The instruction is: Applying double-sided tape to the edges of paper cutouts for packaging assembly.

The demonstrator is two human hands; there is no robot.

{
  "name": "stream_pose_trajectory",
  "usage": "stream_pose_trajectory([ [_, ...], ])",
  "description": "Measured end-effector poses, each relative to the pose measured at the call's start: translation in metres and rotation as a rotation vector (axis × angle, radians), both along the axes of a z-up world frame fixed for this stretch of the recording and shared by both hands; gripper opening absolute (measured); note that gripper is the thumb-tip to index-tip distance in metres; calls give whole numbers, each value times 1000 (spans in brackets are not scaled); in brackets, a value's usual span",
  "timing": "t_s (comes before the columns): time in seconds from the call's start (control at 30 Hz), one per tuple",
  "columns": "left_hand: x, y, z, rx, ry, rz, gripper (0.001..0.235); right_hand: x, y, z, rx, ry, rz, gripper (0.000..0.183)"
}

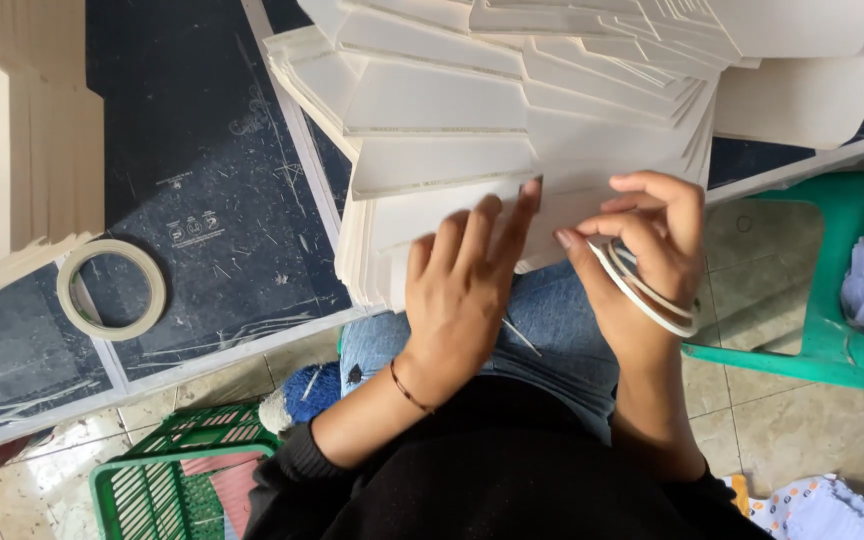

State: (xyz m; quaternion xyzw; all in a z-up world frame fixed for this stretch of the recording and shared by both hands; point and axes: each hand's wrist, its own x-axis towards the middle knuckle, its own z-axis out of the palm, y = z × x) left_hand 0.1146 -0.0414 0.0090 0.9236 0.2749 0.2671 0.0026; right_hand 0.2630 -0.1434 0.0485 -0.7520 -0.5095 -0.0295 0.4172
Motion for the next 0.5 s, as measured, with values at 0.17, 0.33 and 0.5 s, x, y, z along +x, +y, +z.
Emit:
stream_pose_trajectory([
  [0.17,6,43,-7,13,-49,-57,58,0,18,-13,15,16,38,15],
  [0.33,-9,45,13,-92,-9,-175,97,4,19,-15,-3,24,56,13],
  [0.5,-7,48,24,-96,18,-192,87,6,24,7,-40,27,93,11],
])
